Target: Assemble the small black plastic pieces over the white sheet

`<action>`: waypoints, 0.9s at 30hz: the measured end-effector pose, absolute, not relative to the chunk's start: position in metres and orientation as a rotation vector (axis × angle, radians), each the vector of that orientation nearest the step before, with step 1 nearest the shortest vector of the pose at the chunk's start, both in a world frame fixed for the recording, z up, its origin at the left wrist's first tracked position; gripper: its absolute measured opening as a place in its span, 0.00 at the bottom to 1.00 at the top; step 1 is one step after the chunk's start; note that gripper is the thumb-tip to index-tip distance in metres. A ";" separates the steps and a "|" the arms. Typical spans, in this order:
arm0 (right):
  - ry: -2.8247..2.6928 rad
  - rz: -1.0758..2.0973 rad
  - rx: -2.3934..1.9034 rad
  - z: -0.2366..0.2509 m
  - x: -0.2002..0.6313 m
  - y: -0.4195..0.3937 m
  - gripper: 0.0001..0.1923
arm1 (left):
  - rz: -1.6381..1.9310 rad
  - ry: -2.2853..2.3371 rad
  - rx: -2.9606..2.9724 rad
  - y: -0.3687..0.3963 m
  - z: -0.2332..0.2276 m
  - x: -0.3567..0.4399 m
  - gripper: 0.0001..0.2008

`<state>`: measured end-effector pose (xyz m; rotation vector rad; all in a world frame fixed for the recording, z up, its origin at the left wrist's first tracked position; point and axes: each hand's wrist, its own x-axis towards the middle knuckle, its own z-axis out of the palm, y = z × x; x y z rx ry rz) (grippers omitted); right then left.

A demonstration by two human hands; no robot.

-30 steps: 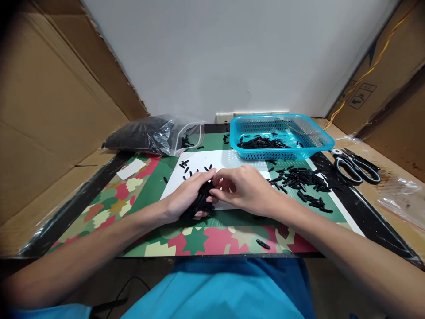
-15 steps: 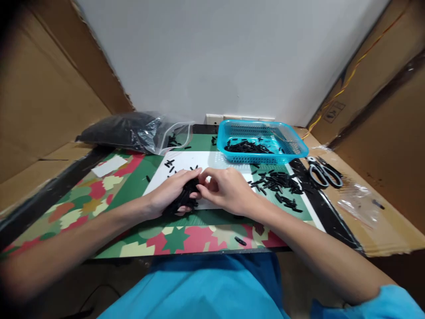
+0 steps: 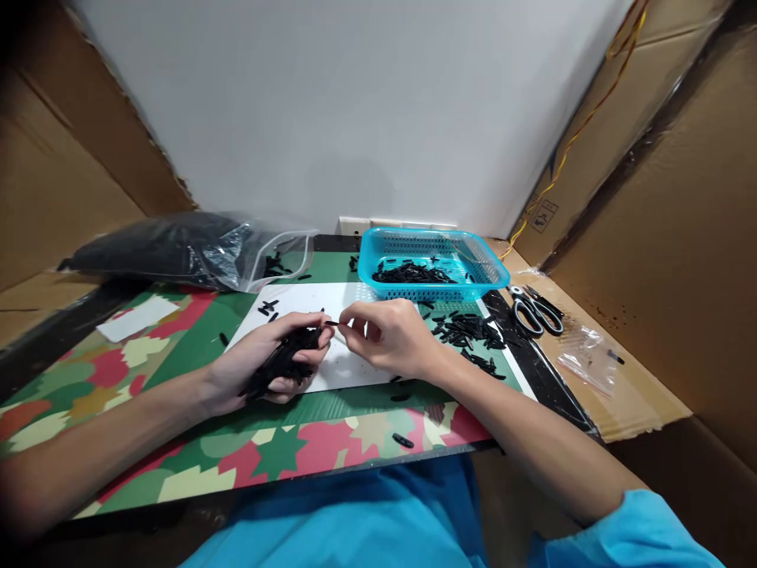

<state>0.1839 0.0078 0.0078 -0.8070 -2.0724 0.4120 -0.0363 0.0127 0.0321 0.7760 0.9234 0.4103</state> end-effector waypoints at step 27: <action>-1.992 0.699 -0.849 0.005 0.184 0.005 0.05 | 0.499 0.878 0.910 0.006 0.032 -0.035 0.15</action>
